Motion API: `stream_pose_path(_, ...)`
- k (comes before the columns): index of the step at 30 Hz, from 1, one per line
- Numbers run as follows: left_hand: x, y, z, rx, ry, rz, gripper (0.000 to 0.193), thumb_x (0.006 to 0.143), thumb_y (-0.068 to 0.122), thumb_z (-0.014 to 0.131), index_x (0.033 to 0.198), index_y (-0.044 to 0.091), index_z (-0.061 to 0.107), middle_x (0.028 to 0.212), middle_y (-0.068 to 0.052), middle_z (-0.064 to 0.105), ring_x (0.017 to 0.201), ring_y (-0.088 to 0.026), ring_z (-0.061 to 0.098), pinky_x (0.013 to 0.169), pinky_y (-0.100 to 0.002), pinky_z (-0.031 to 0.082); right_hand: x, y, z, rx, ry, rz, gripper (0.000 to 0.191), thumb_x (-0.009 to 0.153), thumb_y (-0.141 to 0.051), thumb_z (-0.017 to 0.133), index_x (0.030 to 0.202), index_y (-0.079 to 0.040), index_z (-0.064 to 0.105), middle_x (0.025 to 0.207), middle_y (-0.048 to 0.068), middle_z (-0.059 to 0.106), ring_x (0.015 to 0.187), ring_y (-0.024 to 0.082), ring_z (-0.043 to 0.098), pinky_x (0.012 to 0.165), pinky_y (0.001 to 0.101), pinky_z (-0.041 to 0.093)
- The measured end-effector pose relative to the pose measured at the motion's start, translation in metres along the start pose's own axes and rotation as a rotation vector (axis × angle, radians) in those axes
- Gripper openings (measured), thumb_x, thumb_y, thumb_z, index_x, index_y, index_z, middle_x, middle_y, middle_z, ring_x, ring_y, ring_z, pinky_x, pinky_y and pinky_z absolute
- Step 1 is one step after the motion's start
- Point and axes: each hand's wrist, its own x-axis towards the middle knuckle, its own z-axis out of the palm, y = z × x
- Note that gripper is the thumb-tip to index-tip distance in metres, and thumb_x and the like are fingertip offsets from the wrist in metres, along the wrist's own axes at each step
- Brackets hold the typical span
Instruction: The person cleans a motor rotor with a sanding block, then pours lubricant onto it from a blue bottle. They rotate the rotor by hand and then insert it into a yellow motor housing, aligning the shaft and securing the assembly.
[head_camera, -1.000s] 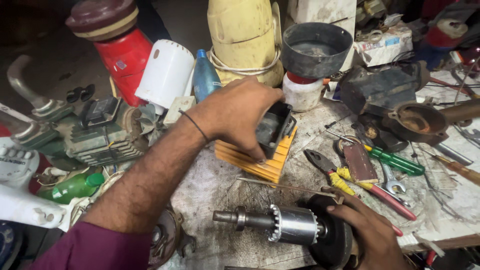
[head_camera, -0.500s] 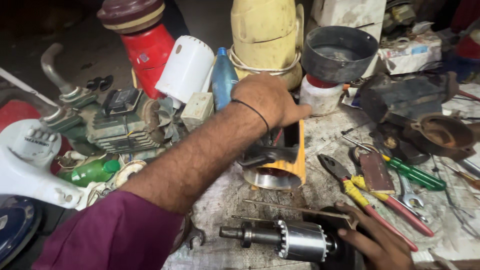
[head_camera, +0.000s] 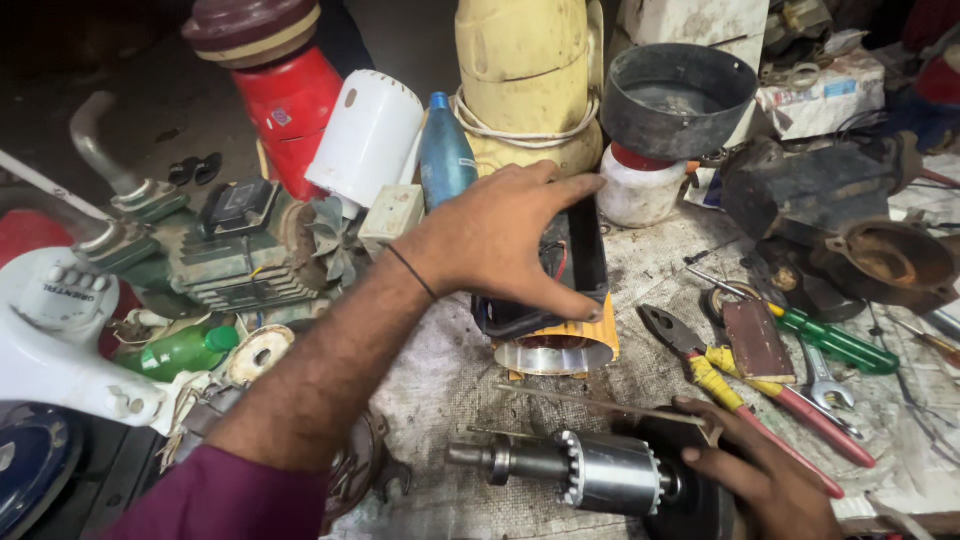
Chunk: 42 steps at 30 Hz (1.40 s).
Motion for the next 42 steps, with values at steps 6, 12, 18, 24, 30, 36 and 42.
stream_pose_path(6,-0.007,0.034,-0.008,0.053,0.054,-0.166,0.096,0.060,0.078,0.071,0.116,0.001,0.071,0.091,-0.020,0.074,0.088,-0.035,0.075,0.081,-0.045,0.060,0.010,0.006,-0.013,0.188,-0.073,-0.093,0.066,0.075,-0.041,0.082,0.131,-0.016,0.056,0.147,0.028,0.055,0.133,0.044,0.059,0.106,0.0453,0.049)
stream_pose_path(12,-0.013,0.060,-0.008,0.069,-0.026,-0.509,0.090,0.067,0.081,0.065,0.100,-0.002,0.075,0.097,-0.020,0.075,0.090,-0.034,0.075,0.077,-0.048,0.061,-0.008,-0.011,-0.005,0.023,0.032,-0.049,0.039,0.080,-0.029,0.071,0.116,-0.022,0.058,0.139,0.017,0.063,0.126,0.039,0.066,0.105,0.0483,0.052)
stream_pose_path(18,-0.040,0.041,-0.005,-0.006,0.058,-0.170,0.125,0.068,0.075,0.080,0.157,0.002,0.031,0.152,-0.042,0.026,0.132,-0.065,0.035,0.090,-0.076,0.040,-0.015,-0.009,0.001,-0.020,0.057,0.012,0.028,0.084,-0.023,0.063,0.112,-0.024,0.059,0.139,0.014,0.064,0.123,0.036,0.068,0.100,0.0446,0.057)
stream_pose_path(24,-0.062,0.036,0.014,0.169,0.071,-0.020,0.127,0.049,0.059,0.091,0.156,0.020,0.033,0.158,-0.026,0.030,0.139,-0.061,0.032,0.104,-0.070,0.038,-0.011,-0.014,-0.002,-0.016,0.105,0.016,0.029,0.084,-0.029,0.065,0.112,-0.023,0.057,0.133,0.020,0.065,0.124,0.039,0.066,0.102,0.0450,0.055)
stream_pose_path(30,-0.064,0.023,-0.001,0.113,0.111,0.159,0.104,0.054,0.055,0.090,0.143,0.012,0.057,0.147,-0.033,0.046,0.128,-0.062,0.039,0.108,-0.066,0.039,-0.021,-0.021,-0.005,0.003,0.267,0.052,0.045,0.085,-0.039,0.073,0.116,-0.011,0.056,0.132,0.025,0.063,0.126,0.037,0.065,0.106,0.0449,0.052)
stream_pose_path(36,-0.068,0.012,-0.021,-0.185,-0.026,-0.067,0.087,0.061,0.064,0.077,0.133,0.017,0.070,0.121,-0.014,0.074,0.116,-0.026,0.067,0.099,-0.038,0.053,-0.058,0.052,-0.015,0.538,0.155,0.514,0.054,0.083,-0.018,0.066,0.135,-0.009,0.061,0.148,0.025,0.058,0.138,0.034,0.057,0.119,0.0460,0.040)
stream_pose_path(42,-0.055,-0.015,-0.017,-0.264,0.388,-0.006,0.102,0.064,0.070,0.084,0.137,0.002,0.062,0.133,-0.019,0.068,0.125,-0.031,0.065,0.107,-0.040,0.050,-0.056,0.109,-0.025,0.908,0.081,1.382,0.075,0.080,-0.004,0.054,0.154,-0.009,0.050,0.147,0.020,0.063,0.130,0.034,0.059,0.112,0.0473,0.040)
